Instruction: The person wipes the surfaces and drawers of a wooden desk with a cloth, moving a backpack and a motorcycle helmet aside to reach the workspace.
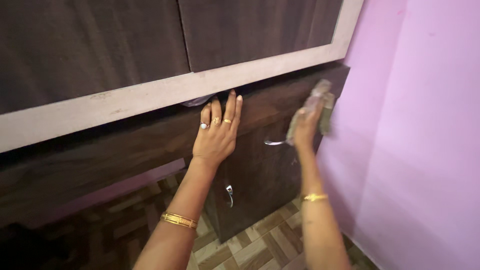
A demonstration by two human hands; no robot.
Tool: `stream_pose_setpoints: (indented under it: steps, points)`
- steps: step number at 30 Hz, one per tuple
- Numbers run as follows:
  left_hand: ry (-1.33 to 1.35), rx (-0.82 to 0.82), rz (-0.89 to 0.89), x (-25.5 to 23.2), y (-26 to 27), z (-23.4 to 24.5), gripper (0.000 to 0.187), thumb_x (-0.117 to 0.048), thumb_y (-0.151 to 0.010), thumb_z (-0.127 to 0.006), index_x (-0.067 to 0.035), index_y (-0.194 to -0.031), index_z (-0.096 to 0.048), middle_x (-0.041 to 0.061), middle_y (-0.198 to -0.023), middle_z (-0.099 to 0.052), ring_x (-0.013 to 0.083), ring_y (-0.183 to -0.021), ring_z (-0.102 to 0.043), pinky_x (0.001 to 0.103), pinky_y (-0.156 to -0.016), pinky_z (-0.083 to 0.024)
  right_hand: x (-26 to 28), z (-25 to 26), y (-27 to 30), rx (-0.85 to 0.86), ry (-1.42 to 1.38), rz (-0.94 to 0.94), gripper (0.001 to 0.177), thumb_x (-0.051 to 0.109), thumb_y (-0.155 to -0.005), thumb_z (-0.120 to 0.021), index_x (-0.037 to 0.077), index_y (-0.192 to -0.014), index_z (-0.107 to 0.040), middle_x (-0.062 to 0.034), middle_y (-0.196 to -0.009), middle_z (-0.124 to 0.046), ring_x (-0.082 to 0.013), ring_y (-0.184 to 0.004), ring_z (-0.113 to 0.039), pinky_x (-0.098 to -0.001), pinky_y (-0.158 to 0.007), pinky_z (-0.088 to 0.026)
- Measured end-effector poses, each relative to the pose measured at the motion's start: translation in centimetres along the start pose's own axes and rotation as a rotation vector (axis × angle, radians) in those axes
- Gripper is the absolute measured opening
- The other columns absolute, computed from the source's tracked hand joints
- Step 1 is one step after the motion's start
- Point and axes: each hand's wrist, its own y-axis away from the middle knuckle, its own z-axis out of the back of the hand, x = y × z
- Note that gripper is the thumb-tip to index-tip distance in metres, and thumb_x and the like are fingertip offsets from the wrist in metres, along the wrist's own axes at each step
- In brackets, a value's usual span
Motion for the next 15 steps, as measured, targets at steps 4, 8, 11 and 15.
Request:
stream_pose_setpoints:
  steps: [4, 8, 11, 15]
  points:
    - [0.007, -0.037, 0.019, -0.1, -0.3, 0.1, 0.055, -0.028, -0.103, -0.055, -0.002, -0.151, -0.053, 0.014, -0.153, -0.048, 0.0368, -0.125, -0.051, 0.046, -0.107, -0.039, -8.5, 1.1, 3.0, -0.025, 0.057, -0.08, 0.106, 0.079, -0.097, -0.033, 0.001, -0.164, -0.009, -0.0248, -0.173, -0.004, -0.0392, -0.161, -0.006, -0.0493, -0.13, -0.008]
    - [0.012, -0.023, 0.012, 0.1, -0.3, 0.4, 0.055, -0.029, -0.102, -0.056, -0.002, -0.15, -0.054, 0.014, -0.152, -0.049, 0.0363, -0.125, -0.051, 0.046, -0.108, -0.04, -2.2, -3.3, 14.1, -0.131, 0.117, -0.027, 0.075, 0.051, -0.116, -0.016, -0.002, -0.165, -0.001, -0.0209, -0.178, -0.004, -0.0385, -0.167, -0.003, -0.052, -0.137, 0.001]
    - [0.018, -0.025, 0.018, 0.0, -0.1, 0.5, 0.055, -0.03, -0.102, -0.056, -0.002, -0.15, -0.054, 0.014, -0.152, -0.049, 0.0366, -0.126, -0.051, 0.046, -0.108, -0.04, 5.1, -5.0, 20.3, 0.039, 0.169, 0.12, 0.066, 0.035, -0.111, -0.031, -0.001, -0.164, -0.011, -0.0238, -0.174, -0.006, -0.0433, -0.162, -0.004, -0.0555, -0.13, -0.004]
    - [0.01, -0.028, 0.007, 0.0, -0.1, -0.3, 0.054, -0.029, -0.104, -0.057, -0.002, -0.151, -0.053, 0.013, -0.153, -0.049, 0.0373, -0.128, -0.05, 0.047, -0.109, -0.039, 4.5, -5.2, 24.4, 0.262, 0.0, 0.177, 0.058, 0.033, -0.114, -0.036, 0.003, -0.162, -0.024, -0.0223, -0.169, -0.024, -0.0386, -0.157, -0.026, -0.0498, -0.129, -0.023]
